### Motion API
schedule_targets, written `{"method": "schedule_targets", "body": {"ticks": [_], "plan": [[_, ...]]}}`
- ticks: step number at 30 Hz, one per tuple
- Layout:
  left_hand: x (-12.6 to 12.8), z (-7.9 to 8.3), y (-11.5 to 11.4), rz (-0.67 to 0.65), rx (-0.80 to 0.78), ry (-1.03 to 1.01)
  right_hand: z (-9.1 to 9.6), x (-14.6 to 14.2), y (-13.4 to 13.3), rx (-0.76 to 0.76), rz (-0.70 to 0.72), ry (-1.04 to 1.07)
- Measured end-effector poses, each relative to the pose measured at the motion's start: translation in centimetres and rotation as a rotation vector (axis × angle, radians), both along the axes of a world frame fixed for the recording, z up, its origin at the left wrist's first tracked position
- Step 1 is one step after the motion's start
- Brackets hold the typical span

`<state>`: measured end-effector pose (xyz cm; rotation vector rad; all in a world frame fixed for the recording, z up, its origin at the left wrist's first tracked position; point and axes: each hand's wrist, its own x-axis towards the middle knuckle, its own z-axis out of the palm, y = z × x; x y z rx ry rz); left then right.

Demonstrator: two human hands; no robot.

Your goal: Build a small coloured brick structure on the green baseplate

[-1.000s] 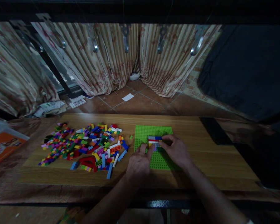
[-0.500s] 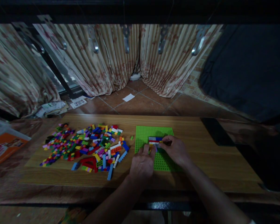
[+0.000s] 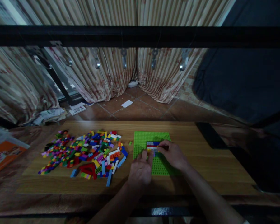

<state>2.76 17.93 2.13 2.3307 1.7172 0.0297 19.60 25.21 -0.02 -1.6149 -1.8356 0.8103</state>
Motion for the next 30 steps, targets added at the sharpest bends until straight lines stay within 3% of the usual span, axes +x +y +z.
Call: {"method": "schedule_targets", "body": {"ticks": [3, 6, 12, 16, 22, 30], "plan": [[-0.9, -0.1, -0.3, 0.017, 0.005, -0.145, 0.5, 0.9, 0.3, 0.091, -0.067, -0.066], [-2.0, 0.5, -0.2, 0.121, 0.038, -0.291, 0.7, 0.8, 0.3, 0.216, -0.082, -0.110], [-5.5, 1.7, 1.1, 0.333, 0.193, -0.399, -0.4, -1.9, -1.2, 0.335, 0.285, -0.190], [-8.6, 2.0, 2.0, 0.451, 0.246, -0.349, -0.8, -2.4, -1.8, 0.337, 0.382, -0.233], [-10.8, 2.9, 1.7, 0.413, 0.126, -0.272, -1.1, -2.5, -2.1, 0.372, 0.442, -0.255], [-8.5, 2.0, 0.7, 0.349, 0.189, -0.128, -1.4, -3.0, -2.7, 0.395, 0.434, -0.260]]}}
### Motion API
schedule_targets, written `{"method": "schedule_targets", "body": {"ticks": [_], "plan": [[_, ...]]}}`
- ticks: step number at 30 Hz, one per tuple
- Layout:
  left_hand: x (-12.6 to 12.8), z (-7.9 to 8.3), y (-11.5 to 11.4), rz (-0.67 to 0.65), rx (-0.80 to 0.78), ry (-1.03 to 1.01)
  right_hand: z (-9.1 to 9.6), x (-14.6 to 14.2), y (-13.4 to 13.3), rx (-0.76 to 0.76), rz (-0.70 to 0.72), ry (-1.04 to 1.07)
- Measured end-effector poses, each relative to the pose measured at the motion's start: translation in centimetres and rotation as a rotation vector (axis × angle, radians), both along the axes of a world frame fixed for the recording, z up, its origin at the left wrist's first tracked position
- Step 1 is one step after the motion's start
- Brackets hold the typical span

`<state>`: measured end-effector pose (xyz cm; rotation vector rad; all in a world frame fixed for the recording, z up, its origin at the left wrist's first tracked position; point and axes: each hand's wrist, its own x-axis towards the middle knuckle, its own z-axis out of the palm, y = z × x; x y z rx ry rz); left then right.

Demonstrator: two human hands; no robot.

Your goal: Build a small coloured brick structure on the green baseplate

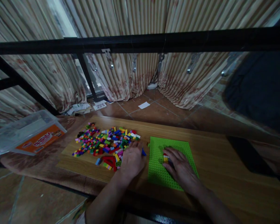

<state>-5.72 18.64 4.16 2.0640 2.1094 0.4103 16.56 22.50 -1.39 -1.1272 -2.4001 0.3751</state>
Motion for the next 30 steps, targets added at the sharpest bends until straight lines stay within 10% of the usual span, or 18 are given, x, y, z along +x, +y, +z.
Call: {"method": "schedule_targets", "body": {"ticks": [16, 30], "plan": [[1.4, -0.3, 0.4, -0.075, 0.102, -0.271, 3.1, 2.7, 2.0, -0.114, -0.399, 0.415], [4.9, -2.5, 1.8, -0.240, 0.053, -0.451, 2.9, 1.7, 1.3, -0.137, -0.270, 0.384]]}}
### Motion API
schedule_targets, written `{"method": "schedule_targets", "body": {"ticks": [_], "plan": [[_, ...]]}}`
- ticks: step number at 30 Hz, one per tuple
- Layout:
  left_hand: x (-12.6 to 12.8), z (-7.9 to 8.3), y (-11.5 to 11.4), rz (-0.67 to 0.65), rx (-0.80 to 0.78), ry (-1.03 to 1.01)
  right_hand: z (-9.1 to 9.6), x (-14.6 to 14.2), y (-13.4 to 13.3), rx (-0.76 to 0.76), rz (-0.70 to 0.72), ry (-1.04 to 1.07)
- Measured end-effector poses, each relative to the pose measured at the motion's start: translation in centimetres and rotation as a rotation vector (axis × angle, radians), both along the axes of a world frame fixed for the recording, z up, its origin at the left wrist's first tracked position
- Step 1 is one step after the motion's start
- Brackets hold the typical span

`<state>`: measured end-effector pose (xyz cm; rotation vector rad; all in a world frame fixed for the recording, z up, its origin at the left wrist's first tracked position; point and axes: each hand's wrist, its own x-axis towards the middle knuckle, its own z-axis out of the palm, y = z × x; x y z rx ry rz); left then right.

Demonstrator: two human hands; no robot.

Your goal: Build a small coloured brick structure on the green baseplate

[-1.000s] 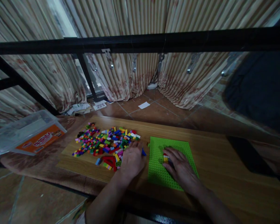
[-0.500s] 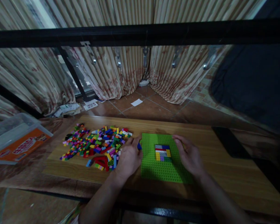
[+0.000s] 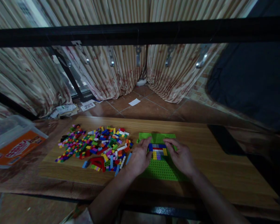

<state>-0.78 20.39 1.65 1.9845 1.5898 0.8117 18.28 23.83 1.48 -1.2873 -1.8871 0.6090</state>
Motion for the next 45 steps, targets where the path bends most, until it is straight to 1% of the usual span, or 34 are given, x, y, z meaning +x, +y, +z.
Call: {"method": "schedule_targets", "body": {"ticks": [5, 17, 22, 26, 30, 37, 42, 45], "plan": [[0.5, -0.3, 0.5, -0.034, -0.011, -0.010, -0.1, 0.0, 0.1, 0.003, 0.022, -0.017], [0.6, -1.3, 1.0, -0.031, 0.034, -0.080, -0.9, -0.5, 0.0, 0.030, 0.082, -0.065], [0.6, -1.2, 1.0, -0.030, 0.048, -0.097, -1.4, -1.1, 0.0, 0.096, 0.144, -0.145], [0.7, -1.2, 0.8, -0.035, 0.048, -0.116, -1.8, -1.3, -0.2, 0.143, 0.152, -0.218], [0.6, -0.9, 0.6, -0.007, 0.023, -0.114, -2.0, -1.3, -0.2, 0.157, 0.170, -0.237], [0.2, -0.5, -0.3, 0.125, -0.029, -0.098, -2.4, -1.3, -0.2, 0.160, 0.165, -0.196], [0.5, -0.3, -1.8, 0.106, -0.163, -0.153, -2.7, -1.3, -0.2, 0.128, 0.161, -0.131], [1.3, -0.5, -2.6, 0.111, -0.208, -0.223, -2.8, -1.3, -0.3, 0.100, 0.150, -0.126]]}}
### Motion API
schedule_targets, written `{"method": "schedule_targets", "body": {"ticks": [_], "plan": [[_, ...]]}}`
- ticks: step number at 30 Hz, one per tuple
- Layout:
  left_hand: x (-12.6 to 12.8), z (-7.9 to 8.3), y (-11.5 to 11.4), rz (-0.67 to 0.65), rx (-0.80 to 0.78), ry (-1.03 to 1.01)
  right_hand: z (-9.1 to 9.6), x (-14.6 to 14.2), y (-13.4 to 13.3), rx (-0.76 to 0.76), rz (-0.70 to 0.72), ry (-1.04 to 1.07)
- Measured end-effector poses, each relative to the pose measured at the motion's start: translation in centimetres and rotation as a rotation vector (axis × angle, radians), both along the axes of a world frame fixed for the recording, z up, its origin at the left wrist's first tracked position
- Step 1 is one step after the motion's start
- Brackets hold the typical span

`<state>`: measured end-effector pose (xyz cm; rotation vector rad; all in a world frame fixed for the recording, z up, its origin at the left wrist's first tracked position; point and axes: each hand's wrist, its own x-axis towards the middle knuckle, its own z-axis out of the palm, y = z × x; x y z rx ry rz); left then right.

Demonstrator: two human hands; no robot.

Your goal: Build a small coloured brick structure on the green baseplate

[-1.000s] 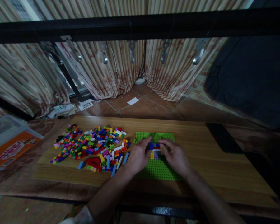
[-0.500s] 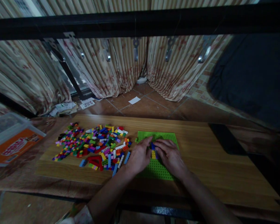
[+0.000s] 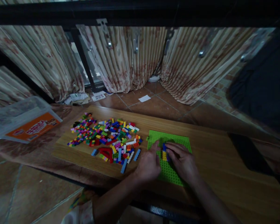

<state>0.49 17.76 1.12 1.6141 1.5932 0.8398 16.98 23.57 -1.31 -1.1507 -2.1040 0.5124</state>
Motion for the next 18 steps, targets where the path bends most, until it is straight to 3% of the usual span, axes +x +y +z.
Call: {"method": "schedule_targets", "body": {"ticks": [11, 18], "plan": [[1.6, -1.5, -0.9, 0.062, -0.078, -0.320, -0.4, 0.7, 0.3, -0.035, 0.023, -0.007], [1.8, -1.0, -1.1, 0.051, -0.084, -0.285, -0.5, 0.7, 0.1, 0.031, 0.020, -0.058]]}}
